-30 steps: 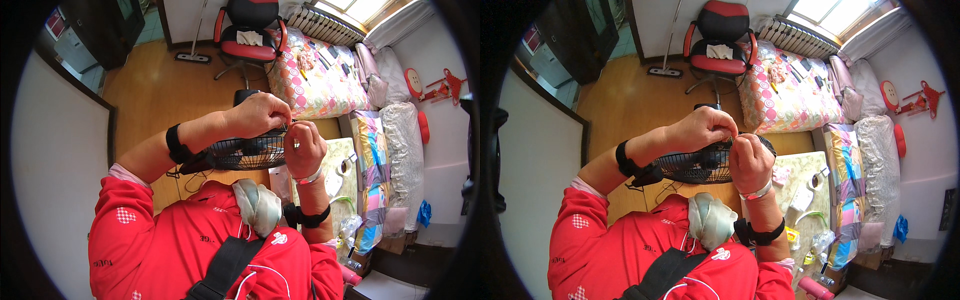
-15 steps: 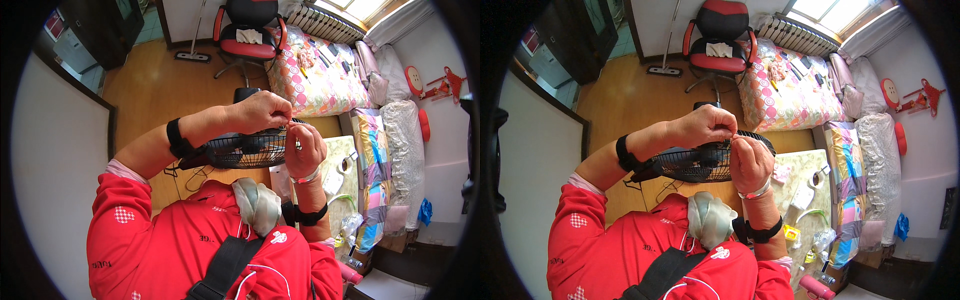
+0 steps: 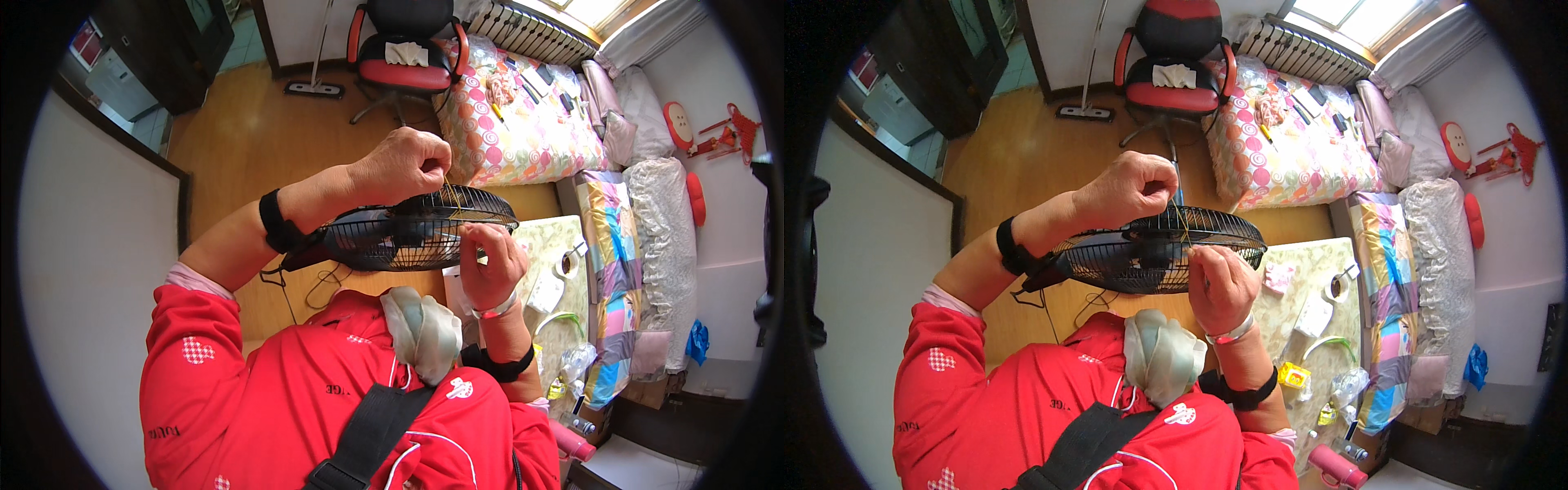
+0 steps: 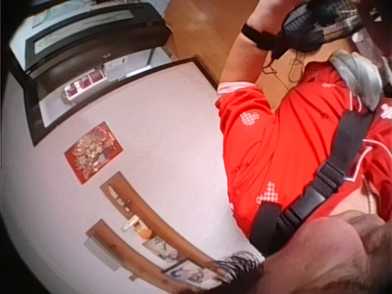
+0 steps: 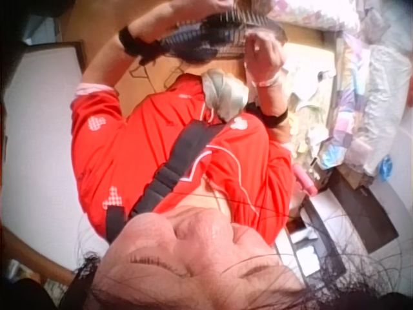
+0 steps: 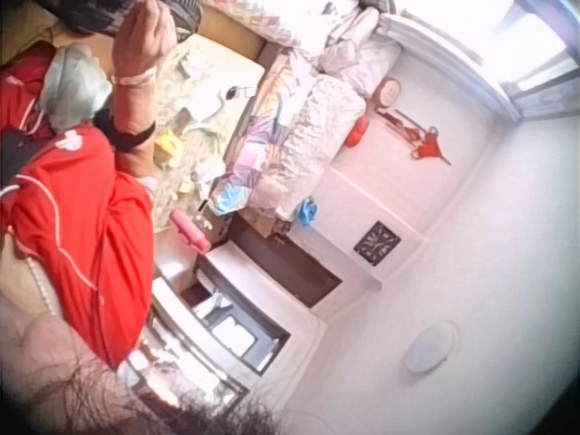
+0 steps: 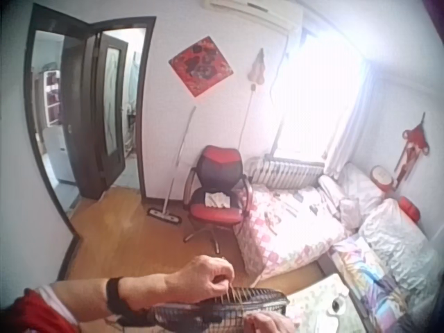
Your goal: The person removes the front grille of a black table fan, retrieves a rubber band from a drawer, and uses it to secure the fan grille. They then retrieve a roll of yellow tape from the same drawer and apply a piece of tape to the fan grille.
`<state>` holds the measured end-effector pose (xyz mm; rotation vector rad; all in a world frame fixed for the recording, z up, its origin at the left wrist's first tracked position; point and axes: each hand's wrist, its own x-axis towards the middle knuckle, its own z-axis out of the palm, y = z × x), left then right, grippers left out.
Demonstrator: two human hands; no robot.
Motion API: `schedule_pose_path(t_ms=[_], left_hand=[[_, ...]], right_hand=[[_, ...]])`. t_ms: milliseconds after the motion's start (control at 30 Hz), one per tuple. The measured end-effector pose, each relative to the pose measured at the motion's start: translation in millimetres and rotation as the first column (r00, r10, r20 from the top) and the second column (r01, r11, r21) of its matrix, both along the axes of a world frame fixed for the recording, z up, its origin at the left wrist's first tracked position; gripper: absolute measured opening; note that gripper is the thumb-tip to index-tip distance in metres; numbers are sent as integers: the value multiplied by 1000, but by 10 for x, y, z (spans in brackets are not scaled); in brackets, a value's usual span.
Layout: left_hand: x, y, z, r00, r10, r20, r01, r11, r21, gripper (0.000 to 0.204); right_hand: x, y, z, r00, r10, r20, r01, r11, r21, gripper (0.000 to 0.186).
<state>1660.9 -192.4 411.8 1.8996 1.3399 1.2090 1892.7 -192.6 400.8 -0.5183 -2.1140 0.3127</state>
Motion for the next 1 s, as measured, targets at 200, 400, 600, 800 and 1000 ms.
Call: schedule_pose_path(t_ms=[200,400,600,800,1000], left_hand=[[36,-45,90,977,-52,-208,52,999,-5,9],[-3,-829,180,907,180,-381,-45,940,338,13],[240,-1312,-114,692,400,-601,-175,901,397,42],[365,-1241,-199,595,384,-706,-293,922,254,49],[411,-1121,-234,807,346,-478,-308,938,158,18]], right_hand=[[24,-52,-37,1000,-1,11,3,986,-169,21],[358,-93,-252,993,-108,53,118,954,-274,17],[887,70,-1006,977,-192,-96,45,621,-782,6],[1159,169,-2395,891,-440,112,30,-189,-982,23],[737,3,-3463,829,-549,109,-218,-496,-840,62]])
